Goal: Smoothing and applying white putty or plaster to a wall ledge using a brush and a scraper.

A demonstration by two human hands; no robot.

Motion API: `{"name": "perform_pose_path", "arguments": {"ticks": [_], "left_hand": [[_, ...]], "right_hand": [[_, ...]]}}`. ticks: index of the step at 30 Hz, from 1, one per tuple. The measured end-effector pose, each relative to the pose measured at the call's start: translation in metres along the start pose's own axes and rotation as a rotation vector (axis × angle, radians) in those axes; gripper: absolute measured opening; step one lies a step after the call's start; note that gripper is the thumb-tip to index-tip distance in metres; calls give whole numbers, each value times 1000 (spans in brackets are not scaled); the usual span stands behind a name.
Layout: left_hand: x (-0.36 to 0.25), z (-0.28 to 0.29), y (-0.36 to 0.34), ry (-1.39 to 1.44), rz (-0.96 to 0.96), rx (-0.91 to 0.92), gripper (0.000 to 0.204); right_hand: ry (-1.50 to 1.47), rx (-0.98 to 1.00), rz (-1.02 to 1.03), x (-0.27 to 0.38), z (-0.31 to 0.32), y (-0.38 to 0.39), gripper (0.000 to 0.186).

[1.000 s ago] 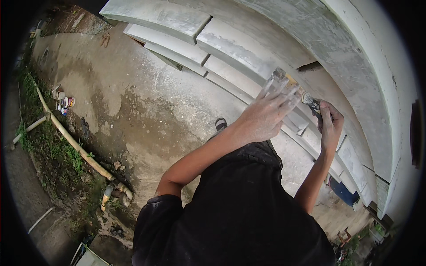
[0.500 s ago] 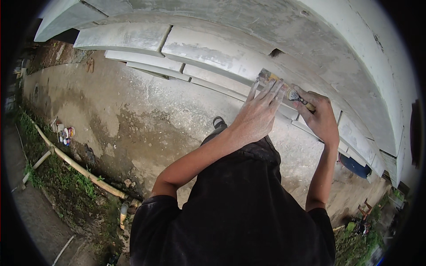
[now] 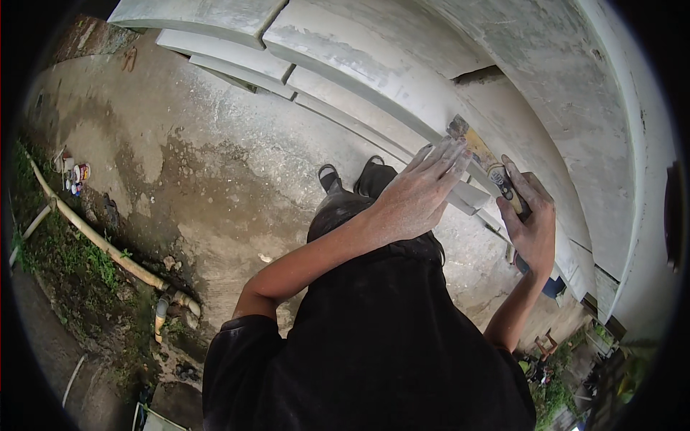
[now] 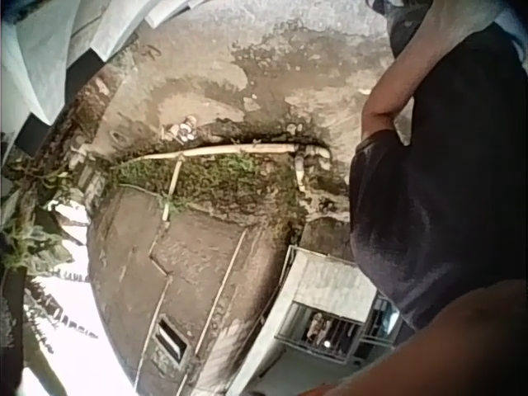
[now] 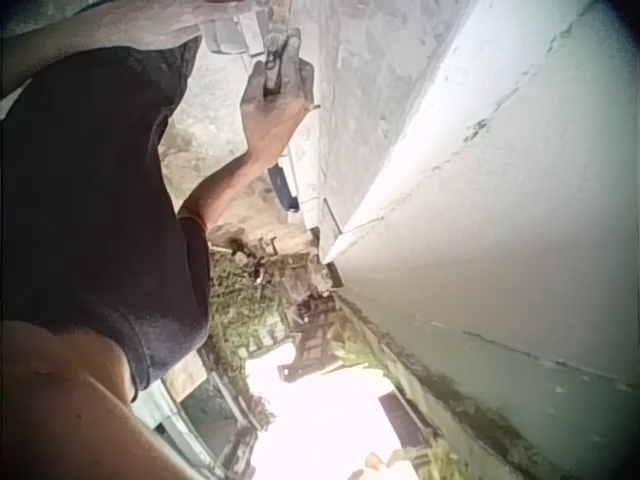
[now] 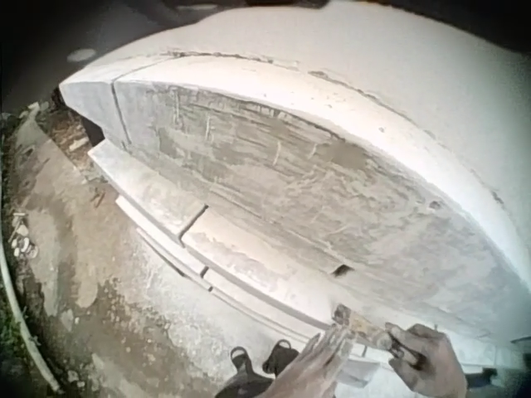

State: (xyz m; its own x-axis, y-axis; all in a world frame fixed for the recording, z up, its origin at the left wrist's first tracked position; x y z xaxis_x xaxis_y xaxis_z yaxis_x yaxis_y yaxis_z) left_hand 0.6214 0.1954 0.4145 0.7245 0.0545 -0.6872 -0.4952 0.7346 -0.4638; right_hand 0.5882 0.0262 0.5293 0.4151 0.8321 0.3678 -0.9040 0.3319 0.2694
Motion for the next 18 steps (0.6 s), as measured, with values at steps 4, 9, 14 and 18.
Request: {"name": "perform_pose_path", "arguments": {"ticks": [4,9,14,18], "left_hand": [[0,0,5,-67,-13,-30,69],[-6,-9,4,-90,57,-60,77],[-17,-34,2,-103,163,-144,81],[-25,-55,-6,-150,207,-166,82]], "right_hand": [[-1,-11,62,-11,-4,-2,61],[12,-20,119,-20,-6,-3,58],[-29,22,183,-29,-13,-16,56],[-140,-18,208,-47,-25,-16,55]]}}
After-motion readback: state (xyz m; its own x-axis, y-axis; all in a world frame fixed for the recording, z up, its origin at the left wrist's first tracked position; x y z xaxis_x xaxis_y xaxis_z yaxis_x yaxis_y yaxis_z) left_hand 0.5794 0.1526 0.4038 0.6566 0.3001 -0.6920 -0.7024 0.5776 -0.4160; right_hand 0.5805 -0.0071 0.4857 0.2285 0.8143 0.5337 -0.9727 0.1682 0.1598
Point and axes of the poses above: each hand's wrist, its own y-axis away from the middle knuckle, its own z-axis out of the back of the hand, x = y × z, the point moved 4 cm from there along -y, towards the middle knuckle, and after that the axes turned 15 degrees about -z, right-handed, at the moved point
